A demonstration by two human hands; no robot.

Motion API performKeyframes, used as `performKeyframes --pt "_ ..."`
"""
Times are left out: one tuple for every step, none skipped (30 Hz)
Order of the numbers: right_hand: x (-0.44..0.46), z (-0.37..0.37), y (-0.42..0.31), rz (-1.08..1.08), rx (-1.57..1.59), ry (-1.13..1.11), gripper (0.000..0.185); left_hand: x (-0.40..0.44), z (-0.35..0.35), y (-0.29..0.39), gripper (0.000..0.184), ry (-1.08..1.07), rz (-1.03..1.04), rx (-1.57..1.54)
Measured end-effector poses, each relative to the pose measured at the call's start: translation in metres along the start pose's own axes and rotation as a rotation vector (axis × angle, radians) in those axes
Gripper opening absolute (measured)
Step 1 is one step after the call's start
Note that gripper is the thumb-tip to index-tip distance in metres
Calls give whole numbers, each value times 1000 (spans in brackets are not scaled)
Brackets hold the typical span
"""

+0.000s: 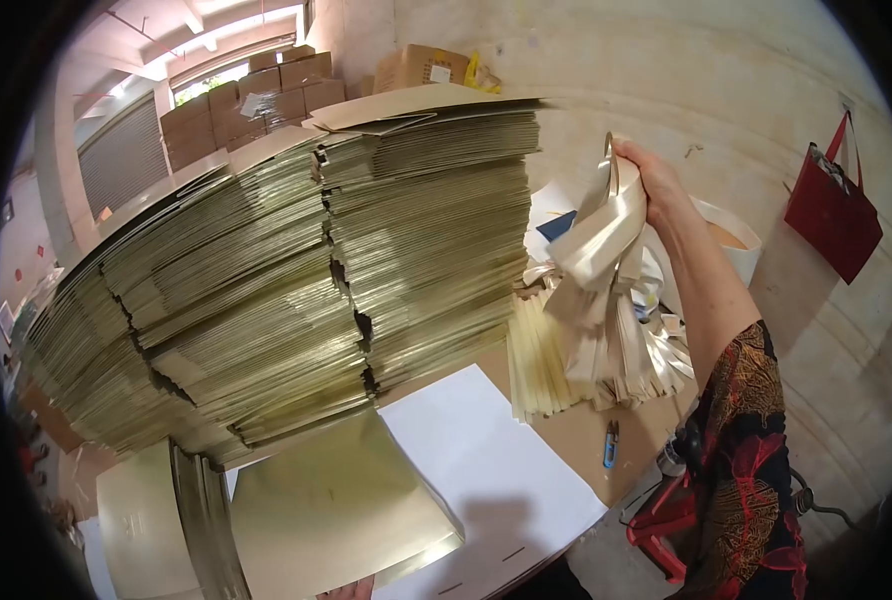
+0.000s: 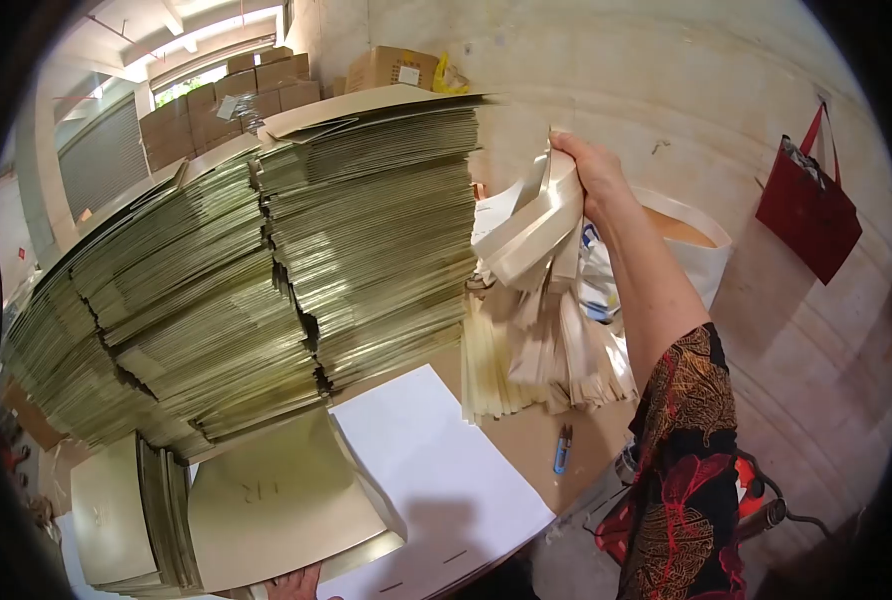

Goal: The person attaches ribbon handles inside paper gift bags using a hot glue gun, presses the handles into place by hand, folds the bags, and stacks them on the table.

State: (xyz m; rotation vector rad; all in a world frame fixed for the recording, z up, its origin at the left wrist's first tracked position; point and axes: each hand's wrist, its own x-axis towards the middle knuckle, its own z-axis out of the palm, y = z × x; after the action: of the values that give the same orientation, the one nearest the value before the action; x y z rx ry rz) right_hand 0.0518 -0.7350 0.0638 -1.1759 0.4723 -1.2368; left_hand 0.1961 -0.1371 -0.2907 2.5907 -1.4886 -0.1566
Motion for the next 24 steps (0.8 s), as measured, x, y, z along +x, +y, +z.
performKeyframes --pt "4 2 -2 -99 -98 1 21 -1 0 0 80 31 20 15" --pt "5 4 -2 -198 -197 1 22 0 0 0 80 31 17 15" --pt "4 4 2 -191 -197 1 22 -1 -1 1 79 22 14 -8" --pt "1 3 9 -150 -357 12 24 -1 -2 1 79 14 11 -31" --pt "-4 3 17 -111 -518 20 27 -1 -3 1 79 11 6 -32" --pt "-20 4 29 -19 -626 14 30 -1 -4 2 79 18 12 -11" --pt "-19 -11 55 64 -704 -17 43 0 -5 3 79 27 20 9" --pt "-24 -28 94 105 -601 -141 45 1 -6 3 79 27 15 5" --pt "-61 -18 124 79 -530 15 44 1 -7 2 79 17 10 -25" --pt "-53 -38 192 173 -404 126 45 1 -6 3 79 7 6 -57" --pt "-56 -59 254 283 -357 165 54 -1 -2 2 79 6 3 -60" --pt "-88 -48 262 495 -198 90 60 -1 1 0 80 17 9 -26" --pt "-107 -38 280 451 -263 194 59 0 3 -2 80 28 16 9" --pt "-118 -31 296 408 -328 298 58 0 3 -3 80 30 21 13" --pt "-119 -30 309 406 -327 301 58 0 3 -3 81 27 19 9" --pt "-117 -31 320 322 -496 314 57 0 4 -3 81 24 18 3" --pt "-117 -27 317 233 -667 325 56 0 5 -3 81 27 23 -1" --pt "-118 -28 311 228 -669 327 56 -1 6 -3 81 37 29 -13" --pt "-117 -29 303 236 -756 286 57 0 5 -4 81 51 34 -25" --pt "-117 -28 294 245 -843 242 57 0 4 -5 81 56 34 -27" --pt "-107 -41 289 136 -1135 170 55 0 2 -5 81 52 41 -18" --pt "-99 -61 281 194 -1002 125 44 -1 1 -4 81 45 49 -9" --pt "-98 -71 260 255 -871 83 36 -1 0 -3 81 42 52 -15" --pt "-106 -73 232 245 -731 221 25 -1 0 -3 82 15 30 -48"
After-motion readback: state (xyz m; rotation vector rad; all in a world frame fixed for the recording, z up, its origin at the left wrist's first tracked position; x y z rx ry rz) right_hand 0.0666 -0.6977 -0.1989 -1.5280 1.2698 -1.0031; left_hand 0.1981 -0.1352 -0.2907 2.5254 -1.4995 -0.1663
